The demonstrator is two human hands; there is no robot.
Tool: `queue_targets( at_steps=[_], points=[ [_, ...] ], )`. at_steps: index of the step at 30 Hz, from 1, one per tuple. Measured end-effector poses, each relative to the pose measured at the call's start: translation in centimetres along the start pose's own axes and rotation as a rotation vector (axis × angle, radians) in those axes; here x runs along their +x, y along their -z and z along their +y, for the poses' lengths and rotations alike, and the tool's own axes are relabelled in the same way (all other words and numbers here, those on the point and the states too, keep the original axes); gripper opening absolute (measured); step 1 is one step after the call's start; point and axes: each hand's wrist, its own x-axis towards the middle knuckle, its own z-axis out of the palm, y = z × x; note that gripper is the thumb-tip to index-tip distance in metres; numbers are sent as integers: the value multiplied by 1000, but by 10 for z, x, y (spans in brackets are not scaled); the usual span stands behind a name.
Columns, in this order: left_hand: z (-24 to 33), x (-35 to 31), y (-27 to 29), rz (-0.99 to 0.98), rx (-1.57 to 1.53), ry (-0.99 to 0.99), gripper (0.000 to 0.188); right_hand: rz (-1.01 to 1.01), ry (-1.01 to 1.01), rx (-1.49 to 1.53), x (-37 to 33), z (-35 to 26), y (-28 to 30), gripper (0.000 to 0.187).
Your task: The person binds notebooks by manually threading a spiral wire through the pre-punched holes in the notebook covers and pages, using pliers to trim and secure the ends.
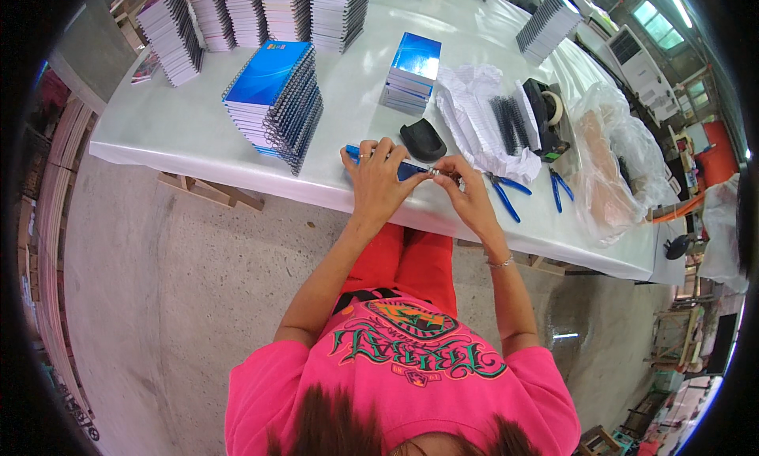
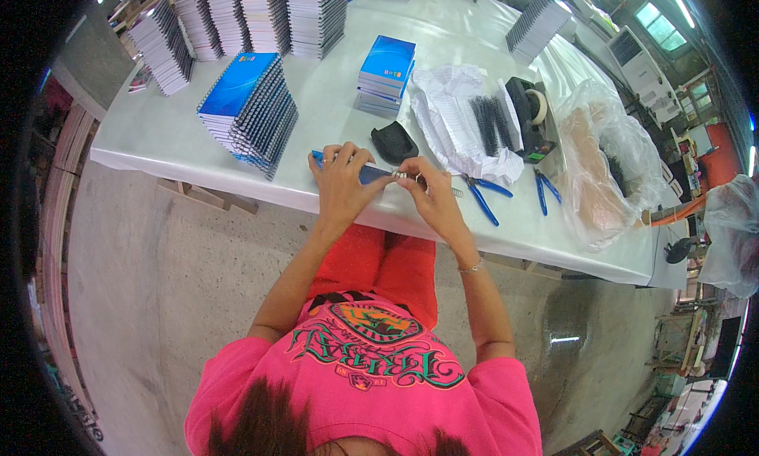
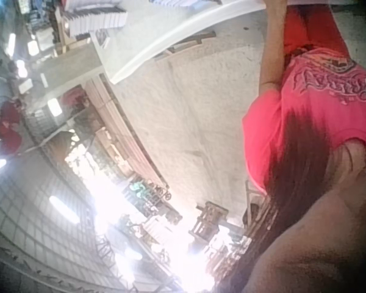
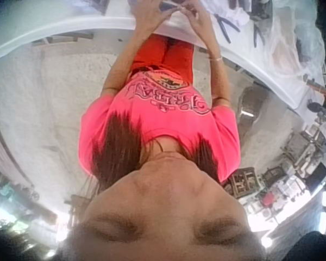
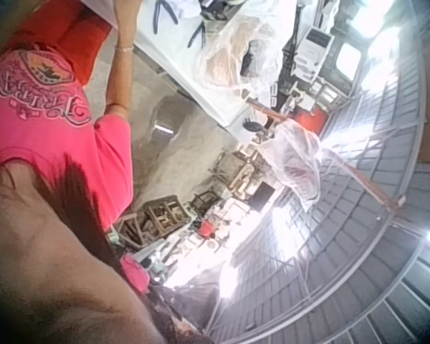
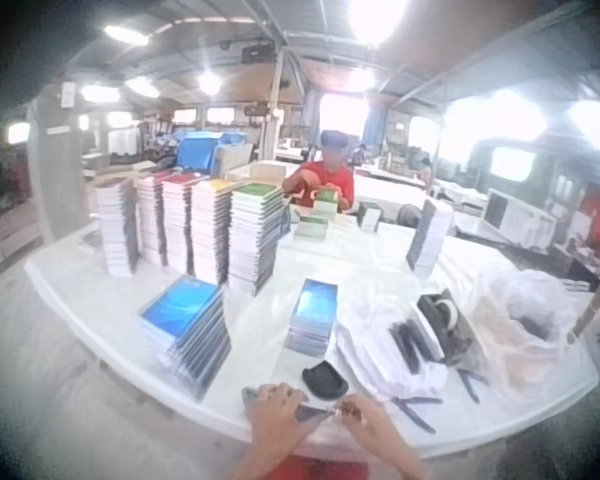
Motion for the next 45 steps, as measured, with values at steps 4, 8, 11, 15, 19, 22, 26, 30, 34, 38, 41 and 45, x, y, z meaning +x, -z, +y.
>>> queue_targets(
  at_steps=[4, 8, 11, 15, 19, 22, 26, 30, 34, 38, 41, 45],
  points=[
    [1, 1, 4, -40, 20, -1, 43, 101, 138, -254, 4, -12, -4, 12],
    [-2, 1, 6, -83, 39, -16, 34, 101, 120, -298, 7, -16, -8, 10],
    [-8, 3, 9, -103, 4, -55, 26, 136, 157, -360, 9, -11, -11, 10],
    [-17, 5, 18, -177, -69, -52, 26, 161, 174, -336, 10, -13, -15, 11],
    [-24, 5, 21, -60, -288, -4, 39, 146, 182, -390, 12, -13, -16, 10],
    [-21, 2, 24, 170, -393, 69, 51, 195, 196, -441, 13, -20, -16, 10],
    [-26, -9, 15, 139, -444, 141, 44, 139, 223, -448, 14, -23, -19, 10],
    [-40, -14, 19, -10, -526, 165, 38, -85, 120, -192, 30, 2, -2, 18],
    [-49, -11, 37, -75, -518, 147, 38, -40, 124, -250, 51, 14, -5, 24],
    [-52, -9, 54, -93, -524, 106, 37, -79, 53, -417, 53, 24, -12, 20],
    [-55, -9, 66, -88, -526, 115, 38, -166, 72, -319, 45, 25, 0, 12],
    [-61, -9, 72, -106, -487, 80, 38, -57, 38, -472, 25, 12, 5, 7]
  ],
)
